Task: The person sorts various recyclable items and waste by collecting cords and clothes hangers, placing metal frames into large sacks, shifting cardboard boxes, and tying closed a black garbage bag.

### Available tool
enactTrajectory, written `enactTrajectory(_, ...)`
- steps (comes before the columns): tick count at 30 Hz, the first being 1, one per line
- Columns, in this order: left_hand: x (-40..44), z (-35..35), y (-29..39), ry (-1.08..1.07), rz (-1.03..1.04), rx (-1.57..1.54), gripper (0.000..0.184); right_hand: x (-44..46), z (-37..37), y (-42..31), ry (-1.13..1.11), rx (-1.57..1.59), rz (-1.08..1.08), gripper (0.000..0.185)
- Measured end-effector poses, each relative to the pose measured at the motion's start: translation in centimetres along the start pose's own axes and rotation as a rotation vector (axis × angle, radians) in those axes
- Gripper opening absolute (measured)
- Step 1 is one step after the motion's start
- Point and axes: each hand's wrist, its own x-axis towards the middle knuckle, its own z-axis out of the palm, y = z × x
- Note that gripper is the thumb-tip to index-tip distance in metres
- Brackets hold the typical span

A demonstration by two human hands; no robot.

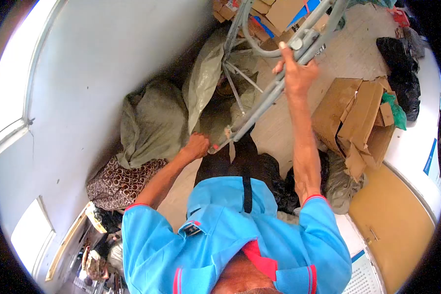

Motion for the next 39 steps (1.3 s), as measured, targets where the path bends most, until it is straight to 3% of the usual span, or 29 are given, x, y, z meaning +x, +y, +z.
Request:
enactTrajectory(2, -0.7, -1.2, 0.1, -0.009, -0.012, -0.120, 0.013, -0.1, 1.0, 1.5, 0.011, 0.058, -0.027, 0.015)
enactTrajectory(6, -1.0, -2.8, 0.4, -0.002, -0.051, -0.054, 0.011, -0.3, 1.7, 4.1, 0.062, 0.031, -0.040, 0.015)
enactTrajectory(12, -0.4, -0.8, 1.2, 0.097, 0.119, -0.011, 0.010, -0.4, 3.3, 5.9, 0.165, 0.191, -0.049, 0.016)
enactTrajectory(16, 0.6, -1.9, 1.0, 0.208, -0.086, -0.081, 0.009, -1.3, 3.5, 6.0, 0.153, 0.145, -0.022, 0.014)
enactTrajectory(18, 0.6, -2.6, 0.3, 0.244, -0.149, -0.133, 0.009, -2.6, 2.9, 7.2, 0.119, 0.137, 0.049, 0.016)
enactTrajectory(21, 0.1, -2.9, -1.1, 0.276, -0.184, -0.232, 0.009, -4.3, 1.5, 10.8, 0.001, 0.150, 0.348, 0.024)
enactTrajectory(25, 0.3, -4.7, -1.7, 0.267, -0.258, -0.243, 0.011, -5.5, -1.0, 13.8, -0.064, 0.130, 0.383, 0.046)
enactTrajectory(30, 0.9, -4.3, -1.9, 0.240, -0.281, -0.367, 0.017, -5.1, -3.8, 12.0, -0.382, -0.046, 0.346, 0.041)
enactTrajectory(32, 1.1, -4.5, -1.6, 0.216, -0.297, -0.504, 0.025, -5.1, -4.8, 11.7, -0.553, 0.062, 0.546, 0.041)
enactTrajectory(34, 2.0, -4.3, -2.6, 0.228, -0.344, -0.620, 0.030, -5.3, -5.3, 11.8, -0.563, 0.043, 0.489, 0.041)
enactTrajectory(36, 2.8, -5.7, -3.0, 0.243, -0.396, -0.738, 0.038, -5.8, -5.2, 11.6, -0.504, 0.237, 0.678, 0.040)
enactTrajectory(38, 3.4, -8.3, -2.5, 0.700, -0.413, -0.411, 0.051, -6.3, -5.3, 11.6, -0.459, 0.122, 0.664, 0.040)
enactTrajectory(39, 3.8, -8.8, -2.6, 0.696, -0.409, -0.412, 0.051, -6.6, -5.3, 11.5, -0.410, 0.007, 0.650, 0.039)
